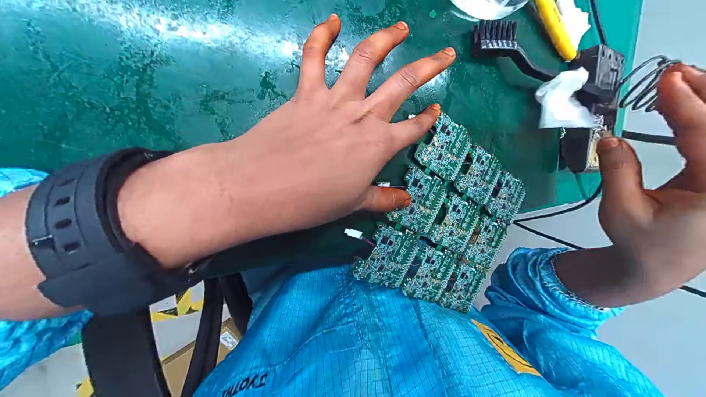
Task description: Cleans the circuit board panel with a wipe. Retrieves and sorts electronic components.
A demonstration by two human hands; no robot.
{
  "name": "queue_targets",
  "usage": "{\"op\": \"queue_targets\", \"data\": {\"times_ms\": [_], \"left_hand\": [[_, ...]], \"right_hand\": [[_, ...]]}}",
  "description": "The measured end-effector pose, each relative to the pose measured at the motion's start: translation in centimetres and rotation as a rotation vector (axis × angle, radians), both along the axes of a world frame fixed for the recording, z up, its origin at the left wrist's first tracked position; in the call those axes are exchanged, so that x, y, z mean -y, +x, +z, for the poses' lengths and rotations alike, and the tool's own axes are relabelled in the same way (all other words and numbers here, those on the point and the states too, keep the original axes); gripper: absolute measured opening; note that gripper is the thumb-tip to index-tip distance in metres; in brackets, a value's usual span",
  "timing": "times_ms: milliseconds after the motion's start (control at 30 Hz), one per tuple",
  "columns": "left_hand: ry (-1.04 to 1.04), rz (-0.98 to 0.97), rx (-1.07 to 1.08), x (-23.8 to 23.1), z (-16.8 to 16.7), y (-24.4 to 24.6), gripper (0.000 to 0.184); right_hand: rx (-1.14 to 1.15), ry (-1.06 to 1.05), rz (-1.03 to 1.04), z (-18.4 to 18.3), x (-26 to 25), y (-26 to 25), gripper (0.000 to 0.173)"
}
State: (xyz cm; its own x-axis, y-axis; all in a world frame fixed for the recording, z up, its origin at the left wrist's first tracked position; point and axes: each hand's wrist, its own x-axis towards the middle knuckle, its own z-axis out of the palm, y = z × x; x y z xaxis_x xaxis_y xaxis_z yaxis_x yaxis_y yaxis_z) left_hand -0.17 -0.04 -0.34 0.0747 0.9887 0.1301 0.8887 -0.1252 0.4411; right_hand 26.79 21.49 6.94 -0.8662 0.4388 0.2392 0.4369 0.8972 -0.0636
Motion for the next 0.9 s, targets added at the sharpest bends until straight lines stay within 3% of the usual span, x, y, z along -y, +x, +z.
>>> {"op": "queue_targets", "data": {"times_ms": [200, 333, 500, 633, 900], "left_hand": [[0.002, -0.006, -0.009, 0.1, 0.0, -0.1, 0.079], [-0.014, -0.008, -0.006, 0.1, 0.2, -0.1, 0.079], [-0.05, -0.028, -0.024, -0.1, 0.6, -0.4, 0.087], [-0.069, 0.028, 0.09, -0.3, 1.3, -0.4, 0.094], [-0.043, 0.064, 0.186, 0.7, 3.8, -0.9, 0.091]], "right_hand": [[0.117, -0.148, 0.09, -1.0, 2.2, 5.1, 0.054], [0.162, -0.263, 0.179, -3.8, 4.5, 6.6, 0.061], [-0.02, -0.293, 0.219, -7.9, 7.0, 5.7, 0.055], [-0.179, -0.203, 0.32, -9.8, 7.4, 5.0, 0.045], [-0.378, -0.122, 0.591, -10.3, 6.9, 3.8, 0.031]]}}
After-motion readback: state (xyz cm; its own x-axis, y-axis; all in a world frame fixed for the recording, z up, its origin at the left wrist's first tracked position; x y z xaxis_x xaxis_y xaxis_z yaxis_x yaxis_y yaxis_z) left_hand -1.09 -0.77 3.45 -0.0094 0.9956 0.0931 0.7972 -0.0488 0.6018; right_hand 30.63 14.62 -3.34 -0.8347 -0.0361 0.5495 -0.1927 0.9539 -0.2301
